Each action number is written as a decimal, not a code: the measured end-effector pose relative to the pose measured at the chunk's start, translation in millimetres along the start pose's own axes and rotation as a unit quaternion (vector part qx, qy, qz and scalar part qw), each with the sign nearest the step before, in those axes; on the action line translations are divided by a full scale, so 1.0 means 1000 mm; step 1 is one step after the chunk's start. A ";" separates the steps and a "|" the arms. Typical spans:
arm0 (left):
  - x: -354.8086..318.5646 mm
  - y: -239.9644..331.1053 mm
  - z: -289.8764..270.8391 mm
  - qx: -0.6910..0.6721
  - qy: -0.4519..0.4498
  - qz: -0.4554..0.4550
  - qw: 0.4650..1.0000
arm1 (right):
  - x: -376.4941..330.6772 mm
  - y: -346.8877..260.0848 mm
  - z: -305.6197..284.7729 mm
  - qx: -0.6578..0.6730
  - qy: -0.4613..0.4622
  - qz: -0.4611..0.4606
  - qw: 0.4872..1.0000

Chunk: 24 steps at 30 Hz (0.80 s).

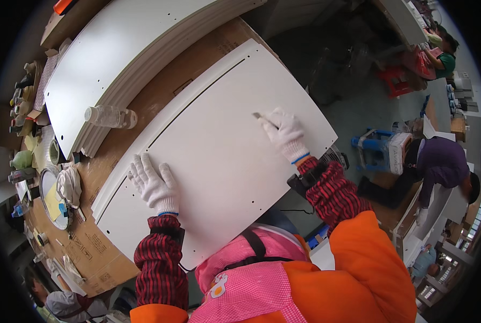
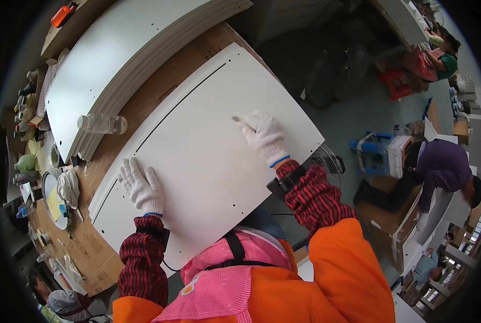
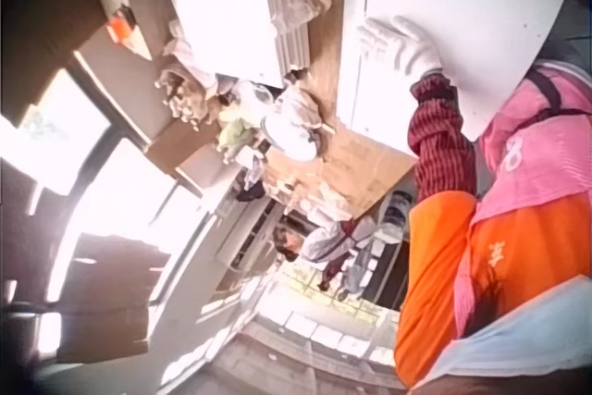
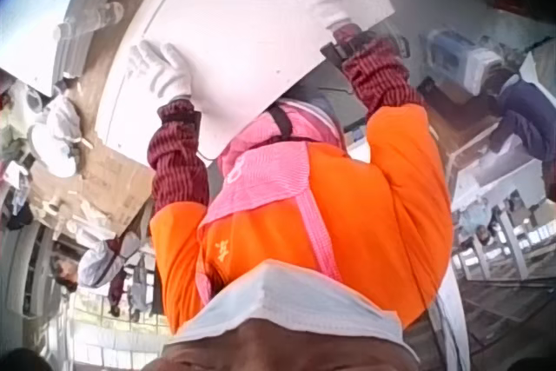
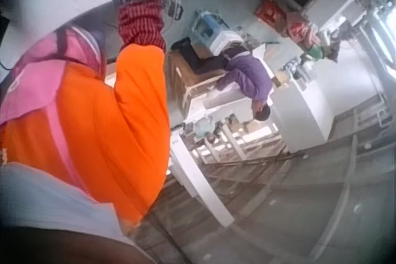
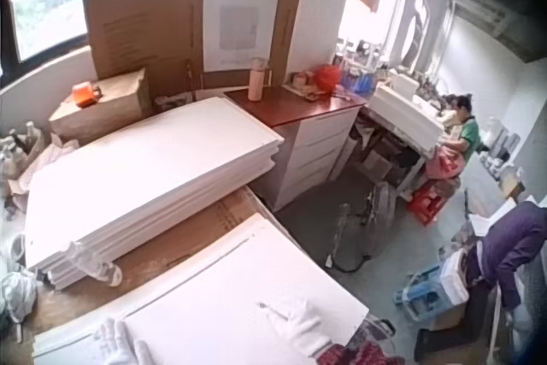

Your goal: The person is finishing white furniture panels by scraping excess material from edges, sanding the surfaces, and wiping them clean.

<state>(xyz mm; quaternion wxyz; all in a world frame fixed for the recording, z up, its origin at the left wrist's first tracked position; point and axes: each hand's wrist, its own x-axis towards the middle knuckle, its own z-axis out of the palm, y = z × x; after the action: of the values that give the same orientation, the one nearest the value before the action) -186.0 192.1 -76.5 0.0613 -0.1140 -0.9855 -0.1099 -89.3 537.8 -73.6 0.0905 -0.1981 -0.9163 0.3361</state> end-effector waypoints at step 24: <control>-0.052 0.028 -0.064 -0.718 -0.040 -0.402 0.567 | 0.020 -0.163 0.048 0.153 -0.107 -0.098 0.977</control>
<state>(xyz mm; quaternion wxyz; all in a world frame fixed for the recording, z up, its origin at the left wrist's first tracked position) -122.8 192.9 -16.6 -0.1307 0.2834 -0.5277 -0.7900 -171.3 405.2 -2.9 0.0537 -0.0540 -0.8732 0.4814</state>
